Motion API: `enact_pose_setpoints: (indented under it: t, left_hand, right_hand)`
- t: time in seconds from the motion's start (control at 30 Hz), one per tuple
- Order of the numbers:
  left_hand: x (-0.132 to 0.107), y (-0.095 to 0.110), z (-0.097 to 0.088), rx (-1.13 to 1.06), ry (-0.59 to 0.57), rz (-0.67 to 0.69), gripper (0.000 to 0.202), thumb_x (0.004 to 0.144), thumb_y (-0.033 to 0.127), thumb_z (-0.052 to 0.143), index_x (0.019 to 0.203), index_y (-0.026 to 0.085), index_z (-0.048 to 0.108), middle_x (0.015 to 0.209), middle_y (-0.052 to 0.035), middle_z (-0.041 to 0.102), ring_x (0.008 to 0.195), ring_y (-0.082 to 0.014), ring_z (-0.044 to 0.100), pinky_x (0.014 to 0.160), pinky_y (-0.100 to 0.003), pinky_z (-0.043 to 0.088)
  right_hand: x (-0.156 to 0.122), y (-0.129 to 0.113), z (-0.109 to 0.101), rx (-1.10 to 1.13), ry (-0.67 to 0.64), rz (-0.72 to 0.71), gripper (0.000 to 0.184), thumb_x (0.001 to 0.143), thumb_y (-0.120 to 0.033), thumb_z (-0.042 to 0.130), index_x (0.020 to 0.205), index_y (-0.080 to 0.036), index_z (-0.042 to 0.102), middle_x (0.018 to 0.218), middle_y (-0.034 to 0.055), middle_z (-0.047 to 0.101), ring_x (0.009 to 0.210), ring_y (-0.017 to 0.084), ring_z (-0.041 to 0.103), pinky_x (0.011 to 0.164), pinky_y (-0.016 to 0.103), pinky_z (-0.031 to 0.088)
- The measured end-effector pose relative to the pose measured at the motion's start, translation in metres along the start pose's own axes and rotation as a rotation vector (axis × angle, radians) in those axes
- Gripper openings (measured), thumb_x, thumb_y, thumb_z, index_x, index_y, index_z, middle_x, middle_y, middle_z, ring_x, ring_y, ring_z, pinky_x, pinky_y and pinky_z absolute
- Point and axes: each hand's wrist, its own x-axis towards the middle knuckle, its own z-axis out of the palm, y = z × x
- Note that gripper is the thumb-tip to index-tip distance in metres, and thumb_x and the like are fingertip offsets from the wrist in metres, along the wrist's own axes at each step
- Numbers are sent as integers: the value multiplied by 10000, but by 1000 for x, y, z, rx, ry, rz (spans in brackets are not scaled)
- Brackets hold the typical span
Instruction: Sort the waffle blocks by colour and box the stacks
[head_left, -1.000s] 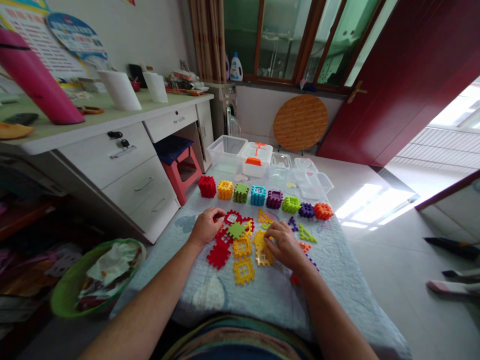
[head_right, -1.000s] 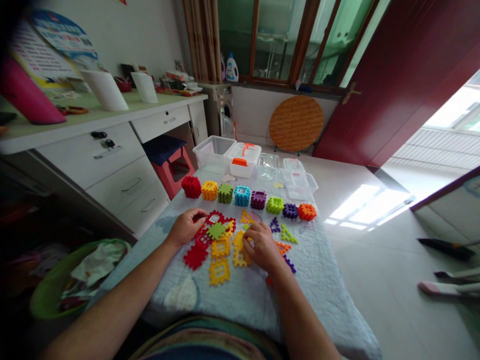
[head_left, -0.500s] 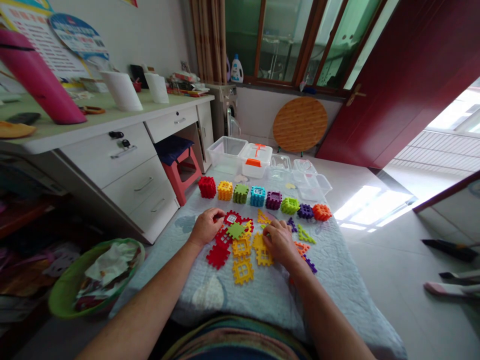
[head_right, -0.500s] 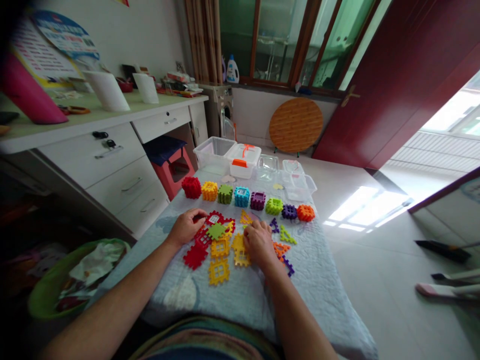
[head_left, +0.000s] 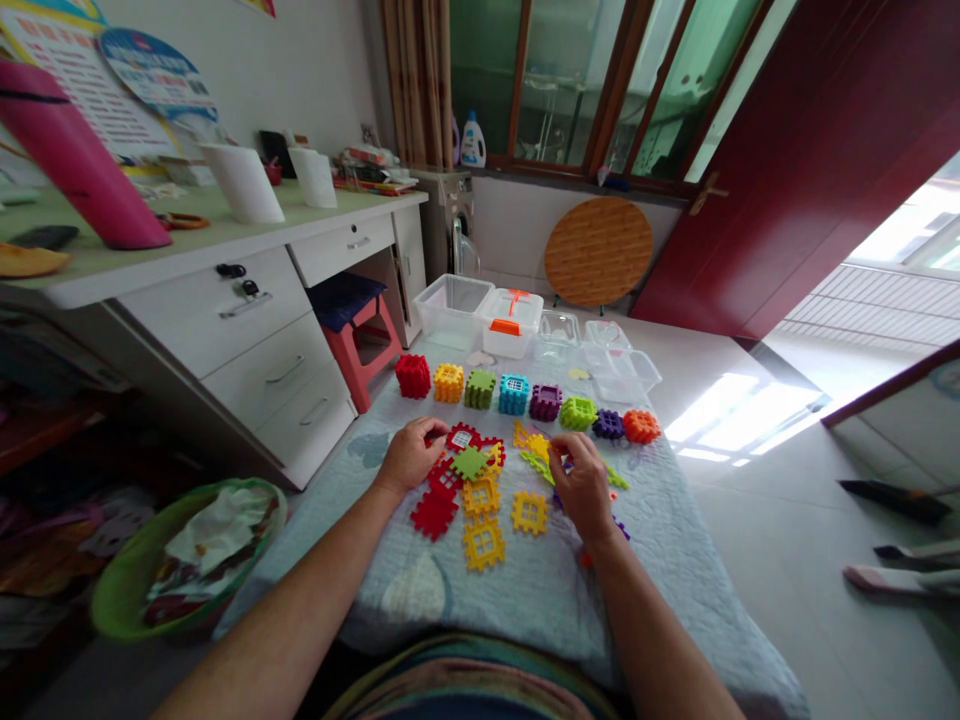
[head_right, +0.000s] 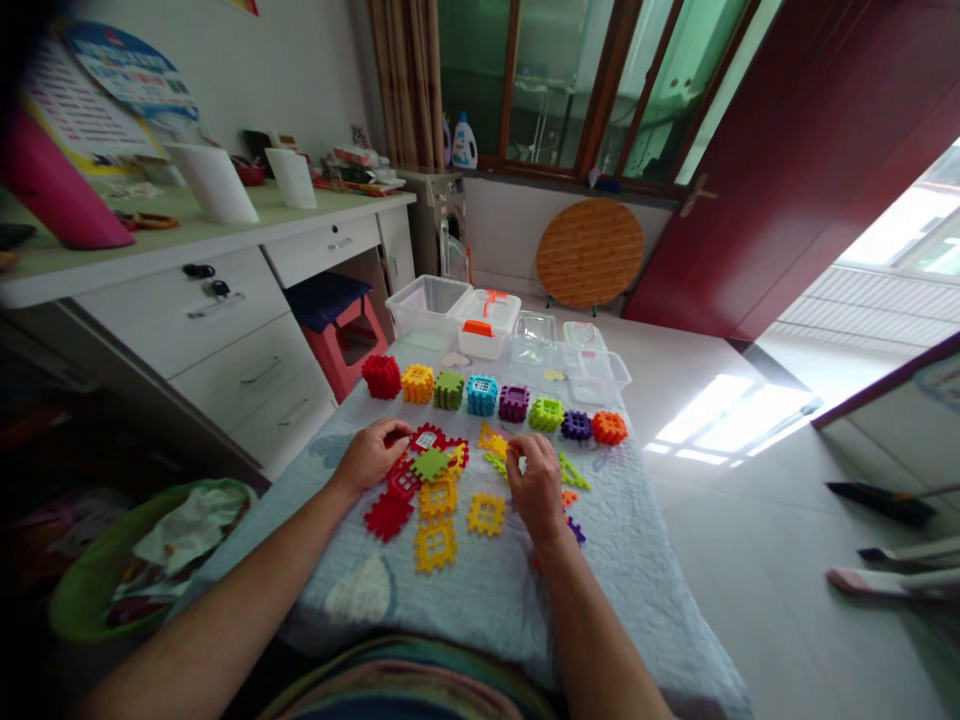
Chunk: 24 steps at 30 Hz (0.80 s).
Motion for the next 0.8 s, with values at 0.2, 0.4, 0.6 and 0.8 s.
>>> enact_pose_setpoints:
  t: [0.2, 0.4, 0.6, 0.8]
  left_hand:
    - [0, 2, -1, 9, 3, 15, 140, 767, 212, 533, 825, 204, 660, 846, -32, 704, 809, -184, 651, 788, -295, 509]
    - [0, 3, -2, 12, -2, 8, 145, 771, 209, 531, 827, 198, 664, 846, -35, 702, 798, -182, 652, 772, -288, 506]
    - [-1, 2, -1, 0, -4, 7, 146, 772, 215, 539, 827, 199, 673, 856, -33, 708, 807, -183, 652, 781, -287, 509]
    - [0, 3, -1, 13, -10, 10, 150, 774, 215, 532, 831, 196, 670, 831, -27, 701, 770, -177, 643, 750, -284, 504]
  right_hand:
    - [-2, -3, -6, -102, -215, -102, 137, 816, -125, 523, 868, -225, 601, 940, 59, 587, 944, 224, 506, 866, 372, 419]
    - [-6, -3, -15, -165, -455, -123, 252, 706, -209, 652, 954, -229, 611, 1080, 54, 583, 1020, 245, 479, 919, 404, 382]
    - [-6, 4, -13, -241, -469, -77, 434, 750, -287, 668, 1163, -198, 569, 1097, 91, 599, 1003, 265, 488, 894, 411, 394]
    - [-5, 8, -16, -151, -422, -65, 430, 741, -214, 640, 1164, -203, 565, 1065, 85, 608, 996, 254, 519, 915, 416, 407]
